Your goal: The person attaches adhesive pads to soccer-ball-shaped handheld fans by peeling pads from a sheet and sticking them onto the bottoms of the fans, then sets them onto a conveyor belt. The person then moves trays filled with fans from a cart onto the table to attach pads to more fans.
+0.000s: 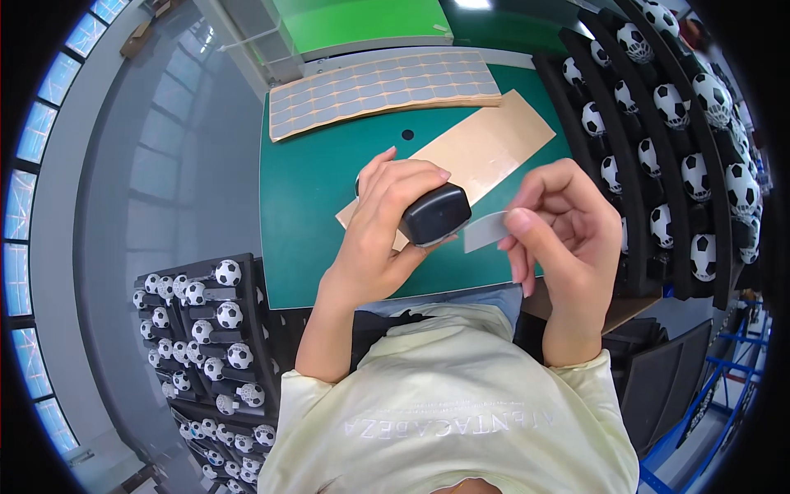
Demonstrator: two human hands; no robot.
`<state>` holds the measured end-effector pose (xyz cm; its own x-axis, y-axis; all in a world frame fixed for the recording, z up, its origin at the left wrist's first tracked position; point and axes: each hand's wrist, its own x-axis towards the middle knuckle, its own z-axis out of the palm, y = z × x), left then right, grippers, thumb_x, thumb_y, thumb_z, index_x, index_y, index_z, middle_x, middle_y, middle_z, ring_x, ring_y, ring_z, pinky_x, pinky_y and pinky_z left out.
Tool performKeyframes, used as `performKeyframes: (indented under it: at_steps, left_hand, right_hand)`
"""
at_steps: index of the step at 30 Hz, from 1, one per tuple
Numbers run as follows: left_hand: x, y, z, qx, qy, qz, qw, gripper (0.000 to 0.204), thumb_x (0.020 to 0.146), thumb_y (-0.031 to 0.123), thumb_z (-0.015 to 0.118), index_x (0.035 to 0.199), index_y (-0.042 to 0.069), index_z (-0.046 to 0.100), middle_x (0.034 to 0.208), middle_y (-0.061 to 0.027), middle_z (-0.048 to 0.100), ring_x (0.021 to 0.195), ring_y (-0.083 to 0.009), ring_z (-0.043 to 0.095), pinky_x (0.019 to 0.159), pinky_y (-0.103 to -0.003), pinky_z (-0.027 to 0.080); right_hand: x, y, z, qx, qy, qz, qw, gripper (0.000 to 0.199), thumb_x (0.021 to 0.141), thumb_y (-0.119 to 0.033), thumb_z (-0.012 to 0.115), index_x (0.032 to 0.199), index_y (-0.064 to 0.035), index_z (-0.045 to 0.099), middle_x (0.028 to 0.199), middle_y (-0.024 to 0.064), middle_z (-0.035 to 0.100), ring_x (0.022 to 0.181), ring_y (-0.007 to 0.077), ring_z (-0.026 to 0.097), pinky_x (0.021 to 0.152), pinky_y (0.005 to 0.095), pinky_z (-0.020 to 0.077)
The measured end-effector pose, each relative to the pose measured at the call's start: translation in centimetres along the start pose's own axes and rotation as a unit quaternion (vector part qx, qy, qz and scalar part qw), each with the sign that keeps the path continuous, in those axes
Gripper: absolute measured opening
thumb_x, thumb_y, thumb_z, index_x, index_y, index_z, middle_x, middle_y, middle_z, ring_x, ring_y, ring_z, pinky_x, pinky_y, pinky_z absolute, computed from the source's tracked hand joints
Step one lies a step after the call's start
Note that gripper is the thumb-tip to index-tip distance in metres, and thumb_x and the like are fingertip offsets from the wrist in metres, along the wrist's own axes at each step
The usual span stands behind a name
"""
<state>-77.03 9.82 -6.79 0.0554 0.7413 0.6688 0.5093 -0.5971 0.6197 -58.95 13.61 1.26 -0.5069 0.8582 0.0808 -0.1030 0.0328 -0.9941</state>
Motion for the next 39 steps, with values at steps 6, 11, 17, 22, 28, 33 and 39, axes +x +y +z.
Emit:
performKeyframes:
  at_steps: [6,11,17,22,28,33,39]
  left_hand:
    - [0.5,-0.2,0.4,-0.026,-0.008,-0.004,1.000,0.051,0.068,0.007,0.073,0.113,0.006,0.049,0.107,-0.0097,0.056,0.101,-0.0285,0.054,0.097,-0.047,0.032]
    - [0.7,-0.2,0.4,-0.041,-0.008,-0.003,0.999,0.050,0.068,0.007,0.073,0.112,0.005,0.049,0.106,-0.0104,0.056,0.099,-0.0289,0.053,0.094,-0.044,0.034]
    - [0.6,0.0,0.2,-0.033,-0.026,-0.019,0.999,0.051,0.069,0.007,0.073,0.113,0.003,0.049,0.112,-0.0142,0.058,0.106,-0.0298,0.053,0.098,-0.047,0.033]
    - [0.6,0.0,0.2,-0.028,-0.027,-0.020,0.999,0.052,0.068,0.006,0.073,0.114,0.003,0.049,0.111,-0.0146,0.058,0.106,-0.0298,0.053,0.098,-0.046,0.034]
    - [0.6,-0.1,0.3,-0.032,-0.021,-0.026,0.999,0.052,0.068,0.006,0.073,0.114,0.002,0.049,0.111,-0.0146,0.058,0.106,-0.0297,0.053,0.098,-0.046,0.034]
    - [0.6,-0.2,0.4,-0.026,-0.004,-0.011,1.000,0.051,0.067,0.005,0.073,0.112,0.004,0.050,0.104,-0.0118,0.056,0.097,-0.0299,0.052,0.089,-0.040,0.036]
    - [0.6,-0.2,0.5,-0.027,0.000,-0.016,0.999,0.052,0.067,0.006,0.074,0.112,0.004,0.050,0.104,-0.0120,0.056,0.097,-0.0297,0.053,0.087,-0.039,0.036]
  right_hand:
    - [0.8,0.9,0.5,-0.003,0.002,-0.005,1.000,0.009,0.083,0.003,0.059,0.085,0.0041,0.051,0.069,0.0057,0.056,0.054,0.0037,0.051,0.039,0.0155,0.0346]
    - [0.9,1.4,0.9,-0.008,0.000,-0.016,1.000,0.008,0.083,0.002,0.060,0.084,0.0041,0.052,0.067,0.0051,0.057,0.055,0.0038,0.052,0.039,0.0155,0.0349]
    - [1.0,2.0,1.6,0.007,0.046,-0.034,0.998,0.010,0.081,0.002,0.062,0.082,0.0041,0.053,0.062,0.0063,0.056,0.040,0.0019,0.044,0.034,0.0139,0.0257]
    - [1.0,1.5,1.2,0.005,0.025,-0.017,1.000,0.009,0.081,0.002,0.061,0.084,0.0039,0.053,0.066,0.0054,0.057,0.050,0.0032,0.050,0.037,0.0150,0.0325]
    - [1.1,1.6,1.1,0.004,0.011,-0.011,1.000,0.009,0.082,0.002,0.061,0.085,0.0038,0.052,0.067,0.0049,0.057,0.055,0.0036,0.053,0.039,0.0156,0.0358]
    - [1.2,1.7,1.2,0.008,0.008,-0.009,1.000,0.009,0.082,0.002,0.061,0.084,0.0037,0.052,0.066,0.0045,0.056,0.055,0.0034,0.053,0.039,0.0157,0.0359]
    - [1.2,1.9,1.2,0.026,0.010,-0.006,1.000,0.009,0.082,0.002,0.061,0.085,0.0039,0.052,0.066,0.0048,0.056,0.055,0.0036,0.053,0.039,0.0159,0.0365]
